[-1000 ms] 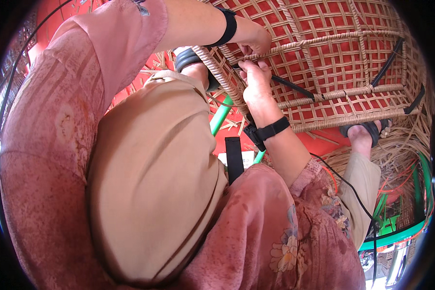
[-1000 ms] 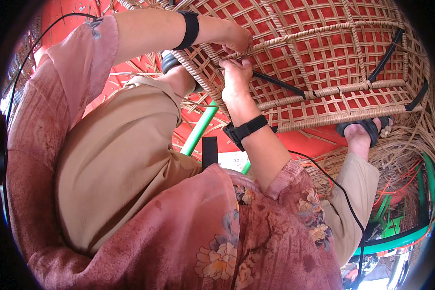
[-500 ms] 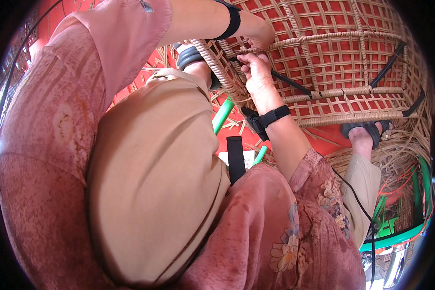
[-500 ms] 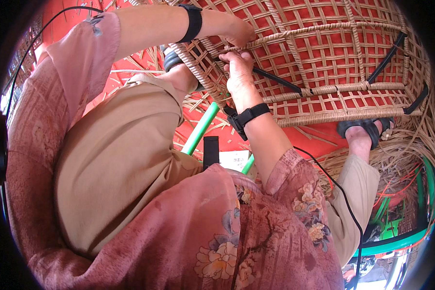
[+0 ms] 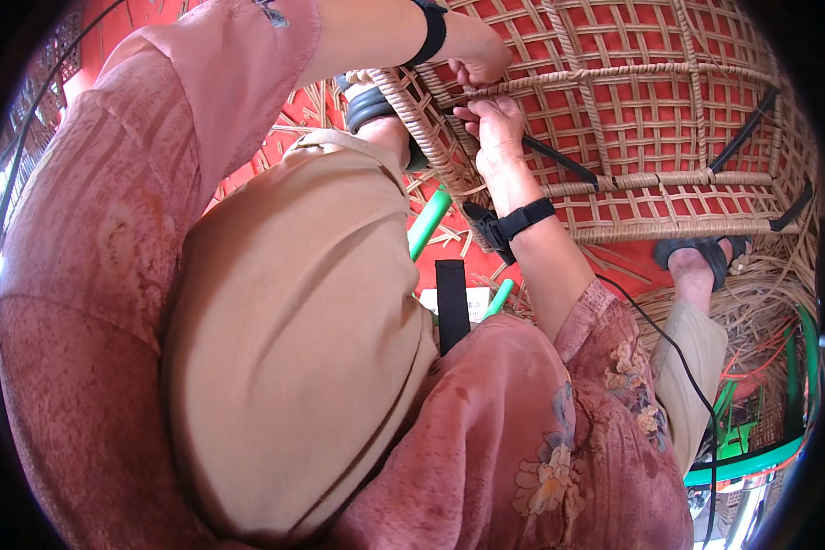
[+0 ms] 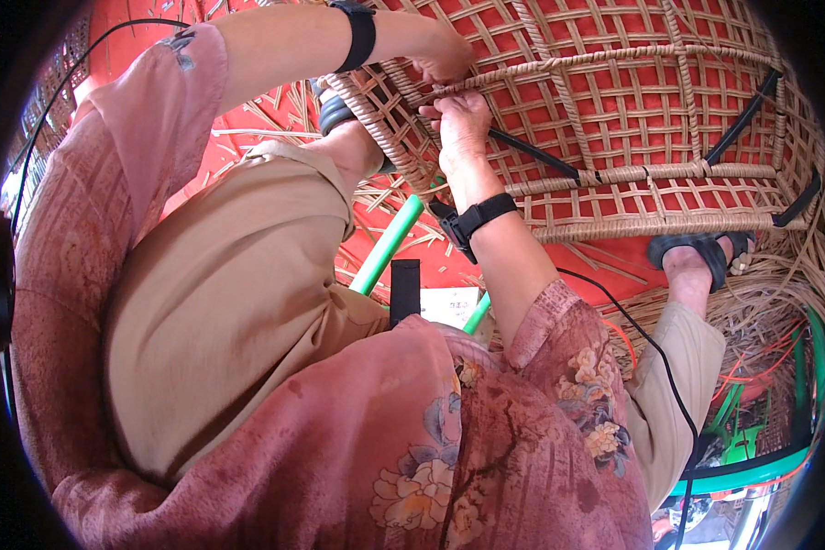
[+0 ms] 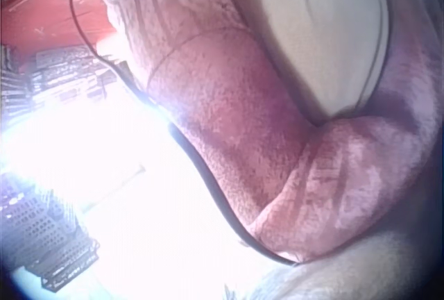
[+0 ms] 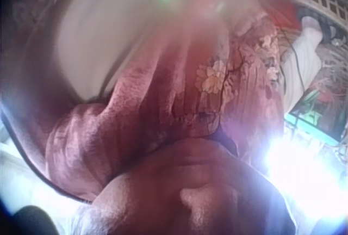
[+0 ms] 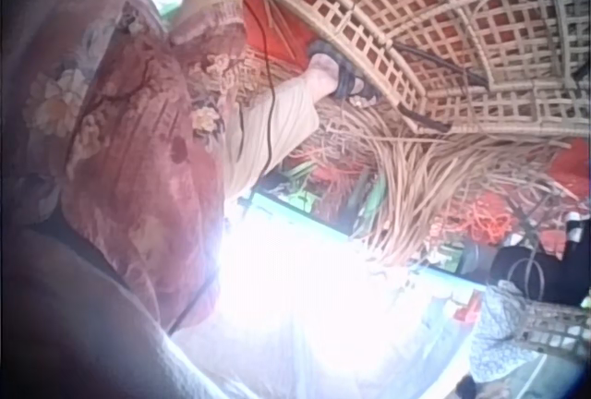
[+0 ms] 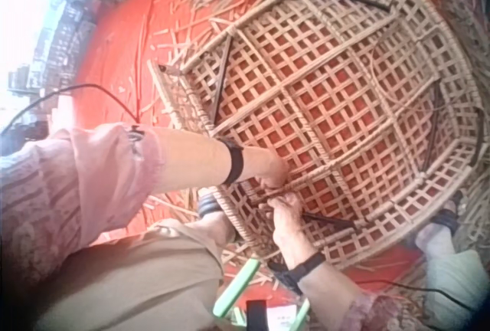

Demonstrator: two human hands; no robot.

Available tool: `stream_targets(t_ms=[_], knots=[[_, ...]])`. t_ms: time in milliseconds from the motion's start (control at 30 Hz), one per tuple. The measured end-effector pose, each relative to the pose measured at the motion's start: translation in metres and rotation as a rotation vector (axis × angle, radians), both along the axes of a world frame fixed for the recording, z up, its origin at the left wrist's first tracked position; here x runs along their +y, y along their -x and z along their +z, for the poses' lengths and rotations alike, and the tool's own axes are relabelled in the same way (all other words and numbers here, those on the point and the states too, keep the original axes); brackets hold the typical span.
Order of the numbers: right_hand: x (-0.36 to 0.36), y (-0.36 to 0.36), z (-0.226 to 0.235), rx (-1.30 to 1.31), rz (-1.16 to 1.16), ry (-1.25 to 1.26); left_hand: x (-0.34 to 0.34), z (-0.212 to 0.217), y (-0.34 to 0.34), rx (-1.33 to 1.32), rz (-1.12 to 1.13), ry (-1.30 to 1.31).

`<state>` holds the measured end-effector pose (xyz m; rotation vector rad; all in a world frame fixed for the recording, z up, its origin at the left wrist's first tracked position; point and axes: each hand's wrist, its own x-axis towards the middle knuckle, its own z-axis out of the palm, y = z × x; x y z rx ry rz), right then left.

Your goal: The recorder is weaving bamboo or wicker strips to assemble or reinforce a piece of furniture, using manual weaving and a pneumatic nail gun.

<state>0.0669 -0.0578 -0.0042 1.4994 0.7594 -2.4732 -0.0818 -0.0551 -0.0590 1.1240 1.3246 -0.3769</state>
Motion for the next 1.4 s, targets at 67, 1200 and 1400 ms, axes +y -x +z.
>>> stream_targets(t_ms=[67, 1200, 1400], knots=[[0.001, -0.001, 0.002, 0.005, -0.003, 0.005, 0.0, 0.014, 0.0, 0.042, 0.103, 0.289], [-0.003, 0.004, -0.003, 0.068, -0.181, 0.323, 0.0, 0.042, 0.008, 0.142, 0.226, 0.361], [-0.002, 0.007, -0.002, 0.004, -0.181, 0.35, 0.0, 0.042, 0.005, 0.216, 0.263, 0.349]])
